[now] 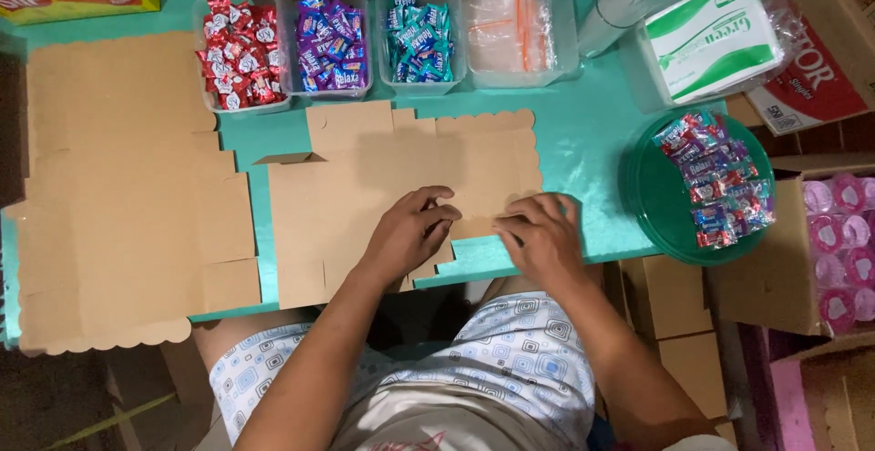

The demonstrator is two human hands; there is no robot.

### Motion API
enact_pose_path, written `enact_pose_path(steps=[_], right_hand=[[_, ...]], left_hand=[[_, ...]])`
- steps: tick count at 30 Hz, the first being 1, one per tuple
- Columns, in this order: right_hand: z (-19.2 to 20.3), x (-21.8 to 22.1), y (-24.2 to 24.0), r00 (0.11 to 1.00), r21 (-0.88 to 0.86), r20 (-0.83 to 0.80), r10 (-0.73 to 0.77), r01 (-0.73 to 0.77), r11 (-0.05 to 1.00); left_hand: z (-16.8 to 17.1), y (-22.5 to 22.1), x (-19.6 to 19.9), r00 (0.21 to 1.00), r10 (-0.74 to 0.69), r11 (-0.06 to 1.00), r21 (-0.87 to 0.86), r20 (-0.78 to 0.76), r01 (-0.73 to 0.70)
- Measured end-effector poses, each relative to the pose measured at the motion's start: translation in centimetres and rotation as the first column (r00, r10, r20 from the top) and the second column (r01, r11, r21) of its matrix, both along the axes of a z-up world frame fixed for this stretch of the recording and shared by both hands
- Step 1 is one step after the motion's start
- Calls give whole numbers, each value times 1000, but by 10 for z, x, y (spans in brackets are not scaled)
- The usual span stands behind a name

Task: Folding flat cardboard sheets into small boxes for packaging snacks.

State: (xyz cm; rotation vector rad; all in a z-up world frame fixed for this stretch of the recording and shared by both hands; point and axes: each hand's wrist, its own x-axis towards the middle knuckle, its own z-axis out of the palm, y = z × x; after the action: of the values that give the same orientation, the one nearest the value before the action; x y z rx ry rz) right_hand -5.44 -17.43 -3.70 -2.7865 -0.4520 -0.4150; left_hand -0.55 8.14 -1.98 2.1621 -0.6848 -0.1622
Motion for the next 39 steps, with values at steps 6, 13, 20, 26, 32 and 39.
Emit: enact_pose_path(steps=[6, 13, 20, 26, 32, 39], right_hand=[[8, -5, -8, 998, -4, -45, -39, 39, 999], [34, -2, 23, 996, 64, 51, 80, -83, 994], [33, -2, 56, 950, 263, -32, 311, -292, 920], [26, -7, 61, 948, 179, -50, 315, -301, 937], [26, -2, 64, 960, 198, 24, 279, -278, 940], [11, 9, 70, 973, 202, 153, 171, -201, 959]], left_hand=[[-3, -1, -2, 1000, 11, 1000, -7, 9, -11], [52, 37, -19, 998, 57, 997, 54, 29, -59], [41, 69, -34, 994, -95, 993, 63, -47, 98], [45, 70, -35, 988, -92, 994, 51, -120, 99], [40, 72, -25, 978, -107, 993, 19, -177, 112], [20, 61, -12, 990, -34, 992, 116, -139, 51]])
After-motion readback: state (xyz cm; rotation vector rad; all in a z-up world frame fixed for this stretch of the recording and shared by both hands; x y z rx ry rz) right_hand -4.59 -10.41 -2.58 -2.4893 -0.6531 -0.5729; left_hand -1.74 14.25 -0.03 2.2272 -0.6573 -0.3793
